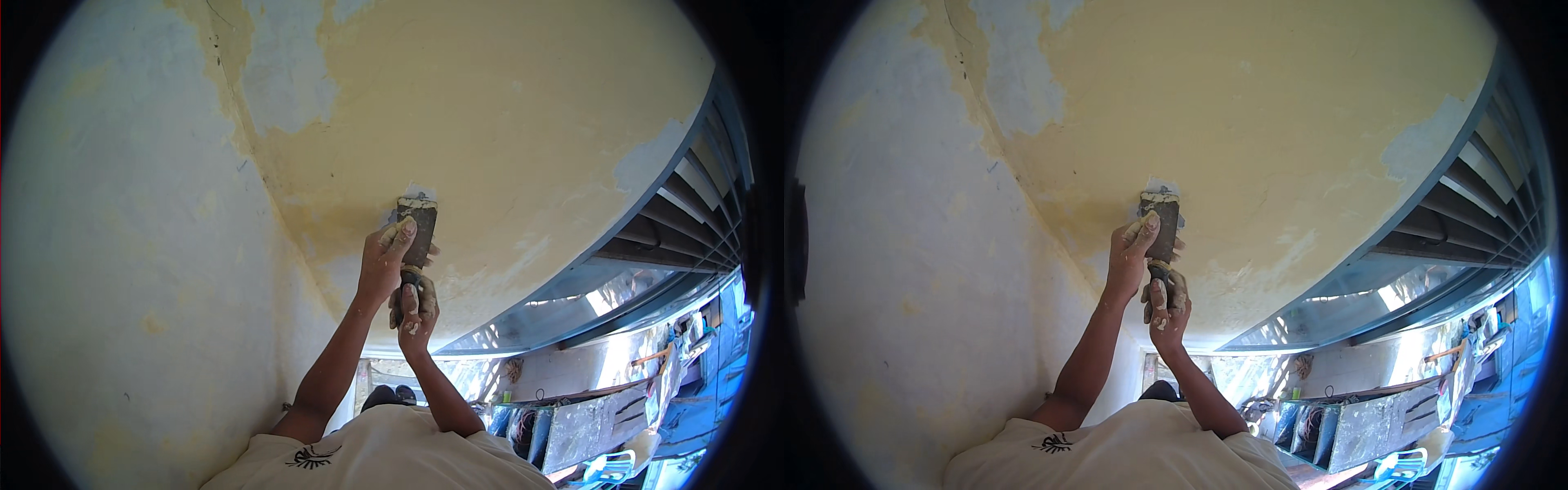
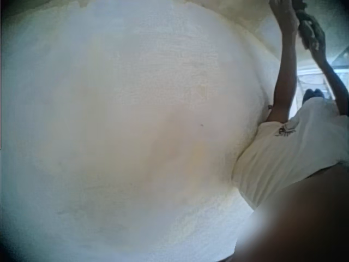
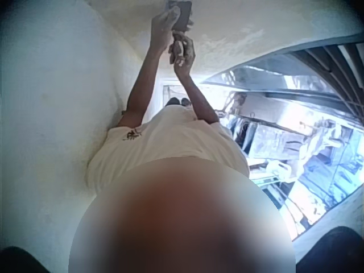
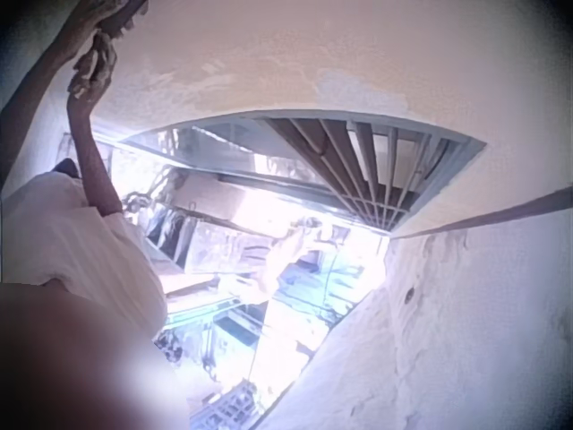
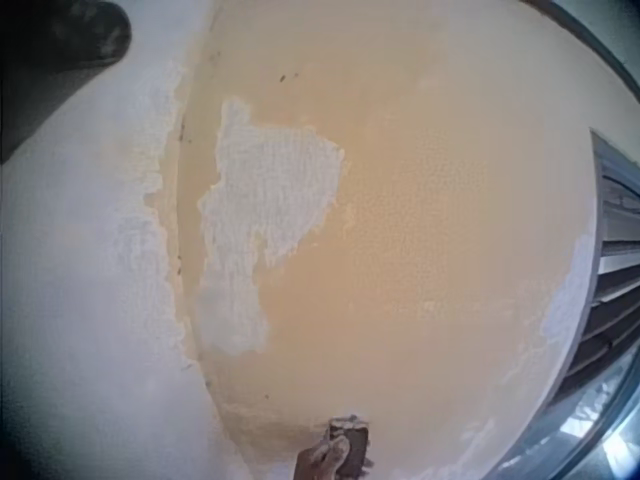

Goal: The person scrapes and patches a ceiling corner with a putty knife, applying plaster to the surface.

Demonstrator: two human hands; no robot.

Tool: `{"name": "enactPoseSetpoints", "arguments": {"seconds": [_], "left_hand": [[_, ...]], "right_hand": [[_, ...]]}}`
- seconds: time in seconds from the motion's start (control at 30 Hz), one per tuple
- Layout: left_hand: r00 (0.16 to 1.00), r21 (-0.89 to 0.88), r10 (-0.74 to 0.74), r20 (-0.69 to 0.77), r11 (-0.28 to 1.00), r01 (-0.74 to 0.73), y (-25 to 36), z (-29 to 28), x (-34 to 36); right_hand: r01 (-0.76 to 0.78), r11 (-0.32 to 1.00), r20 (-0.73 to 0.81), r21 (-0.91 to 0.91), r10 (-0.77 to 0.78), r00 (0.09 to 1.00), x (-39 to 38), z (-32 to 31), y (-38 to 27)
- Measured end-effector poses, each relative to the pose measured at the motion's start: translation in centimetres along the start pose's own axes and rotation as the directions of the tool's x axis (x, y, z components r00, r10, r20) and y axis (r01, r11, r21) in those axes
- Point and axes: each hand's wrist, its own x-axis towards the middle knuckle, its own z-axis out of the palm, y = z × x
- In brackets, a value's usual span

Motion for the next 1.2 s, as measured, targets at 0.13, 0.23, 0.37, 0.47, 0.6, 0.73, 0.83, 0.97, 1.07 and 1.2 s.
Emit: {"name": "enactPoseSetpoints", "arguments": {"seconds": [0.13,0.23,0.37,0.47,0.6,0.73,0.83,0.97,1.07,1.2], "left_hand": [[0.998,-0.033,-0.055,0.009,0.998,0.055,-0.2,-0.4,0.2],[0.999,0.075,-0.03,-0.029,0.997,0.032,-0.9,-0.8,0.5],[0.997,-0.086,-0.018,-0.07,0.996,0.012,0.3,0.9,0.8],[0.994,-0.182,-0.046,-0.101,0.983,0.027,1.0,1.8,0.7],[0.983,-0.154,-0.033,-0.182,0.988,0.005,-0.4,0.6,0.1],[0.973,-0.135,-0.049,-0.227,0.991,0.018,-1.5,-0.1,-0.8],[0.971,-0.093,0.003,-0.237,0.995,-0.026,-1.8,-0.5,-0.7],[0.966,0.029,0.025,-0.258,0.999,-0.019,-2.1,-1.0,-0.5],[0.965,0.093,0.027,-0.262,0.996,-0.002,-2.2,-1.2,-0.7],[0.95,0.198,0.1,-0.297,0.979,-0.041,-1.0,-0.7,-0.4]], "right_hand": [[0.167,0.981,-0.051,-0.095,-0.172,0.984,-0.4,-0.5,-0.3],[0.185,0.973,-0.052,-0.139,-0.193,0.98,-0.2,-2.1,-1.0],[0.246,0.918,0.044,-0.313,-0.245,0.969,0.9,-4.2,-4.0],[0.515,0.705,0.154,-0.487,-0.511,0.846,1.7,-5.1,-4.4],[0.193,0.924,0.053,-0.33,-0.186,0.981,-0.2,-3.3,-5.3],[0.082,0.979,0.007,-0.188,-0.082,0.997,-1.3,-2.3,-2.7],[0.107,0.984,0.006,-0.139,-0.108,0.994,-1.0,-2.1,-0.6],[0.075,0.988,-0.034,-0.135,-0.08,0.996,-0.9,-2.1,0.7],[0.041,0.994,-0.061,-0.097,-0.047,0.997,-1.3,-1.6,0.5],[0.077,0.993,-0.084,-0.094,-0.085,0.993,-0.7,-1.2,1.1]]}}
